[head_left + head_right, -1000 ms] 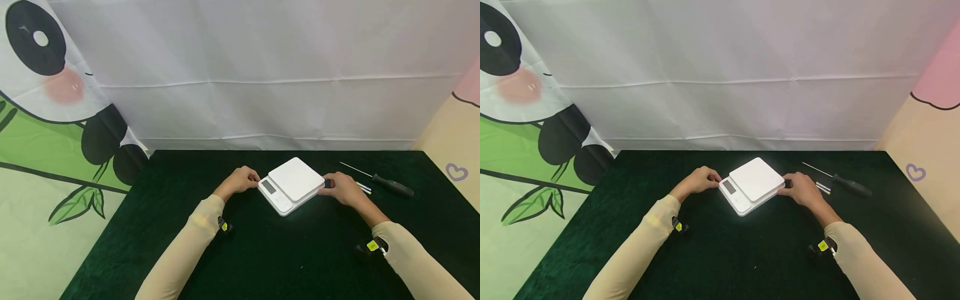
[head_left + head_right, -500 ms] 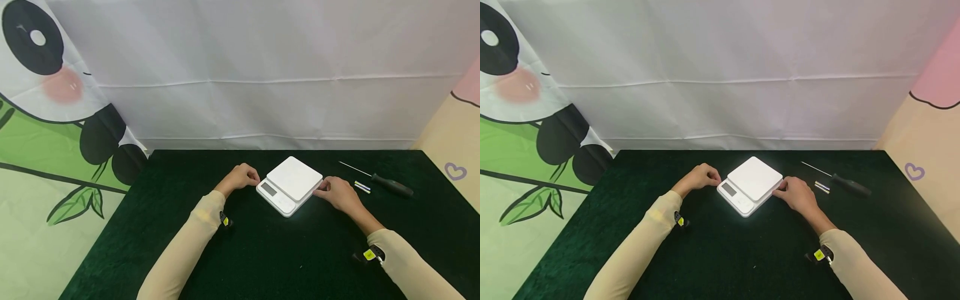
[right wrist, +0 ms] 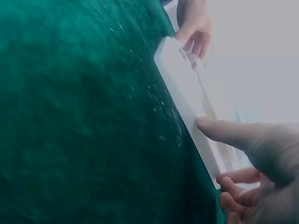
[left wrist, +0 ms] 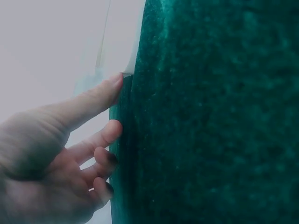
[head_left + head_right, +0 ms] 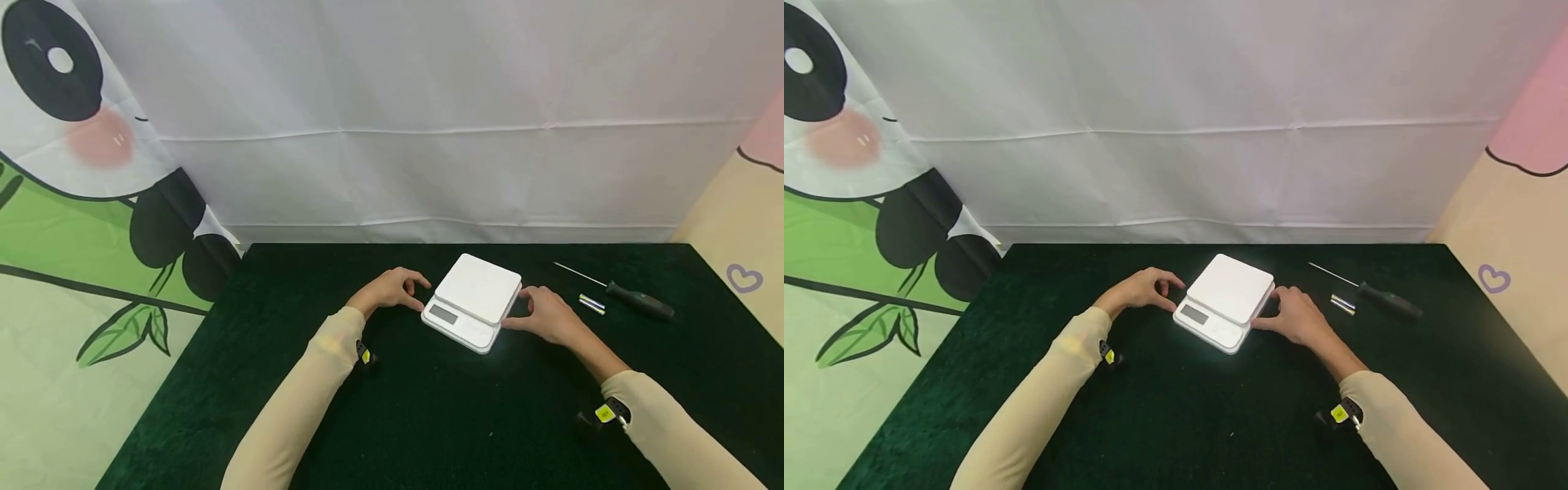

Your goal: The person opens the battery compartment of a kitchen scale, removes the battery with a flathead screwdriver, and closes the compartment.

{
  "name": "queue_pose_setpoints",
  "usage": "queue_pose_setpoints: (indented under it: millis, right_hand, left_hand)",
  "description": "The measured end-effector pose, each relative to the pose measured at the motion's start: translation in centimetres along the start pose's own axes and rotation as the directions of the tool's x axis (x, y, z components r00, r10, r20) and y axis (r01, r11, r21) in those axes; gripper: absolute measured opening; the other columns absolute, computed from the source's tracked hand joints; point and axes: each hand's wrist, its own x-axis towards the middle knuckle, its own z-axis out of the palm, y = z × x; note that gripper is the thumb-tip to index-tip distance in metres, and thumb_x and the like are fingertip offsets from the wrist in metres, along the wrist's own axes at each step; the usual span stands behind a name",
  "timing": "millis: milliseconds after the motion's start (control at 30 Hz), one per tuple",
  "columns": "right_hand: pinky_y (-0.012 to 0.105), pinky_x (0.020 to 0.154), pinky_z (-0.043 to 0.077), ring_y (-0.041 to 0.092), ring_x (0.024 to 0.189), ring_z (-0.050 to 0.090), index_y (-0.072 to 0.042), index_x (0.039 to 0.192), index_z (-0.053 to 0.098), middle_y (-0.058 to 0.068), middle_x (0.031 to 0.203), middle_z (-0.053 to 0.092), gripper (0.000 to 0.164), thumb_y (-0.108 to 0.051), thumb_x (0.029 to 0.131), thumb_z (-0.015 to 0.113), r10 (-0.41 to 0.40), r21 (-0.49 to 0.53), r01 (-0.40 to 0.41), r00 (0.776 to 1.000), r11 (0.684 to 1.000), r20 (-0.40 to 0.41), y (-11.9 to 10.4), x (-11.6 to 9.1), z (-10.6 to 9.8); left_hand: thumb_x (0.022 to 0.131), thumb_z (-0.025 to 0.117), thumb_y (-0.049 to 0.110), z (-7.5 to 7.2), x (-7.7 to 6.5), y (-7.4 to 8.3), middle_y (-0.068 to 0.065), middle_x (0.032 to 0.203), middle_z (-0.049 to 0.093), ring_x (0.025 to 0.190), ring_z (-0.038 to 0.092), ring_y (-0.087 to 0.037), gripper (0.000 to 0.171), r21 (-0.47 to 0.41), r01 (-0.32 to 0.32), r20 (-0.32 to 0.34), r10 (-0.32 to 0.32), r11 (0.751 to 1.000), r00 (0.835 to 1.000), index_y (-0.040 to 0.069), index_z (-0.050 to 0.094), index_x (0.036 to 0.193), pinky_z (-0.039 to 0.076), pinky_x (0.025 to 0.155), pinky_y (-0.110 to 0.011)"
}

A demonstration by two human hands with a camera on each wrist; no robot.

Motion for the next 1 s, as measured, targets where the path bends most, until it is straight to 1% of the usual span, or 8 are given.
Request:
queue_pose_setpoints:
  millis: [133,233,433,500,700,833,933,1000]
  right_hand:
    - [0.031,0.064,0.041,0.025,0.084,0.049,0.007,0.139,0.045,0.019,0.103,0.052,0.086,-0.046,0.08,0.077,-0.073,-0.018,0.074,0.997,0.997,0.032,0.5,0.6,-0.3]
    - [0.031,0.064,0.041,0.026,0.085,0.049,0.007,0.141,0.043,0.02,0.104,0.052,0.089,-0.046,0.079,0.078,-0.115,-0.023,0.117,0.991,0.993,0.069,1.0,1.2,-0.7]
    - [0.032,0.067,0.038,0.027,0.091,0.045,0.002,0.147,0.038,0.018,0.104,0.048,0.096,-0.047,0.076,0.081,-0.173,-0.04,0.182,0.97,0.982,0.168,2.0,2.6,-1.6]
    - [0.034,0.07,0.04,0.029,0.095,0.045,0.0,0.149,0.036,0.02,0.108,0.048,0.098,-0.047,0.075,0.081,-0.183,-0.044,0.195,0.962,0.98,0.202,2.1,3.1,-2.0]
    - [0.045,0.081,0.047,0.038,0.108,0.046,-0.006,0.152,0.03,0.027,0.124,0.043,0.102,-0.047,0.075,0.082,-0.162,-0.025,0.177,0.942,0.984,0.294,2.3,4.0,-2.9]
    - [0.046,0.082,0.046,0.038,0.109,0.045,-0.008,0.154,0.028,0.026,0.126,0.041,0.104,-0.048,0.074,0.082,-0.141,-0.02,0.157,0.934,0.987,0.328,2.3,4.4,-3.1]
    - [0.046,0.082,0.045,0.038,0.109,0.045,-0.009,0.154,0.027,0.027,0.126,0.041,0.104,-0.048,0.075,0.082,-0.13,-0.018,0.145,0.931,0.989,0.341,2.2,4.5,-3.2]
    - [0.048,0.084,0.046,0.04,0.111,0.044,-0.011,0.155,0.026,0.027,0.128,0.04,0.103,-0.048,0.075,0.081,-0.123,-0.014,0.137,0.929,0.991,0.349,2.1,4.5,-3.2]
  left_hand:
    - [0.081,0.081,0.028,0.3,-0.4,0.4,-0.006,0.102,0.054,0.087,0.049,-0.02,0.06,0.055,-0.001,0.002,0.001,0.998,1.0,0.024,0.058,0.136,0.042,0.07,-0.029]
    - [0.079,0.082,0.032,0.5,-0.5,0.8,-0.006,0.107,0.054,0.09,0.05,-0.021,0.071,0.104,0.014,0.014,-0.015,0.994,1.0,0.027,0.051,0.142,0.042,0.072,-0.03]
    - [0.074,0.083,0.046,1.2,-0.6,1.4,-0.003,0.106,0.054,0.089,0.051,-0.019,0.088,0.213,0.041,0.02,-0.046,0.976,0.999,0.029,0.04,0.149,0.035,0.081,-0.034]
    - [0.072,0.083,0.05,1.4,-0.6,1.6,-0.003,0.106,0.053,0.09,0.052,-0.018,0.093,0.24,0.051,0.014,-0.056,0.969,0.998,0.028,0.038,0.151,0.033,0.082,-0.035]
    - [0.071,0.081,0.059,2.1,-1.1,2.1,-0.004,0.114,0.053,0.097,0.052,-0.019,0.102,0.281,0.077,0.021,-0.086,0.957,0.996,0.027,0.031,0.154,0.036,0.087,-0.036]
    - [0.071,0.08,0.06,2.2,-1.4,2.3,-0.005,0.117,0.052,0.1,0.051,-0.019,0.102,0.283,0.087,0.023,-0.097,0.955,0.995,0.028,0.029,0.154,0.037,0.091,-0.039]
    - [0.071,0.079,0.06,2.2,-1.5,2.5,-0.006,0.117,0.052,0.099,0.051,-0.02,0.102,0.293,0.089,0.018,-0.098,0.952,0.995,0.027,0.03,0.154,0.037,0.091,-0.039]
    - [0.071,0.079,0.06,2.1,-1.7,2.5,-0.006,0.117,0.052,0.099,0.051,-0.019,0.102,0.298,0.091,0.015,-0.1,0.95,0.995,0.026,0.031,0.154,0.037,0.091,-0.038]
